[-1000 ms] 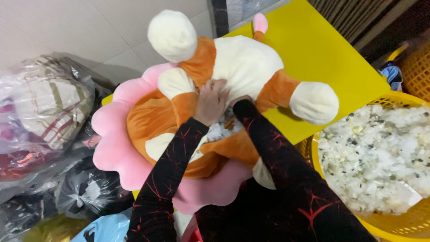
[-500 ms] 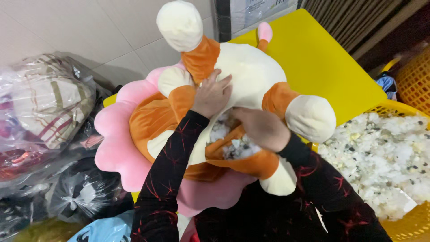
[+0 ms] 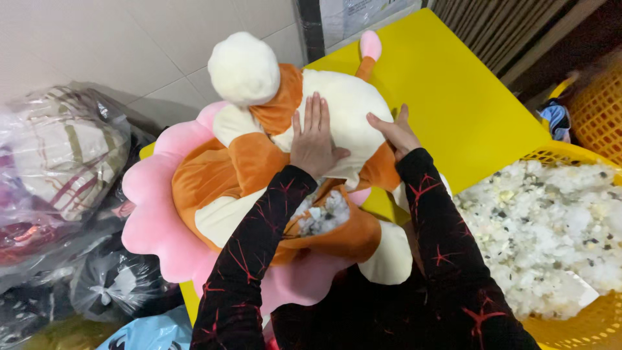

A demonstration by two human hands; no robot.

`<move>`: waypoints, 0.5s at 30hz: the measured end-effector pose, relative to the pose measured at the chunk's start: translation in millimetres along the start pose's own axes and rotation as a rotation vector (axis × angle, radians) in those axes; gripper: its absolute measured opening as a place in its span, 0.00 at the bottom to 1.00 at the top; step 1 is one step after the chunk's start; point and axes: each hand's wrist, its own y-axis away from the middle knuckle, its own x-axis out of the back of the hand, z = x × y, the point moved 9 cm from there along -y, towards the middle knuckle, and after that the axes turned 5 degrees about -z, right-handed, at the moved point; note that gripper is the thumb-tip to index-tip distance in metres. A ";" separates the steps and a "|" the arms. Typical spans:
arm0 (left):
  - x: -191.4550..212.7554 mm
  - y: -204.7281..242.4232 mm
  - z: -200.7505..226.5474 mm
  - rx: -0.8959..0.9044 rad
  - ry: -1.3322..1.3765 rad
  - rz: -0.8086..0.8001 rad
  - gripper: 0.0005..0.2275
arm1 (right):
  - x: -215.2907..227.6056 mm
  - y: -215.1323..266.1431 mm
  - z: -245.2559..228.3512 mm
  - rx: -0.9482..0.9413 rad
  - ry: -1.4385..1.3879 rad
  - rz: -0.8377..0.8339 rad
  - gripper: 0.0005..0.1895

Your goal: The person repeatedly scoops white stuffing from a yellow basket and packs it into the torso of a large orange and white plush toy. They press and smooth the material into the opening to fill the body.

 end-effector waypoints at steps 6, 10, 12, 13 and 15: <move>-0.6 3.5 -11.7 0.255 -0.128 -0.118 0.65 | -24.9 19.5 -35.3 0.376 0.377 -0.068 0.69; -19.4 10.8 -14.8 0.312 -0.189 -0.174 0.64 | -20.3 29.3 -52.1 0.480 0.765 0.217 0.56; -27.6 12.0 -17.4 0.332 -0.199 -0.191 0.63 | -22.3 30.9 -59.1 0.451 0.921 0.293 0.52; -29.3 10.0 -20.2 0.341 -0.206 -0.197 0.63 | -24.4 30.2 -63.3 0.435 0.922 0.268 0.55; -24.3 7.5 -22.7 0.278 -0.176 -0.125 0.62 | -25.9 35.6 -68.0 0.401 0.926 0.213 0.61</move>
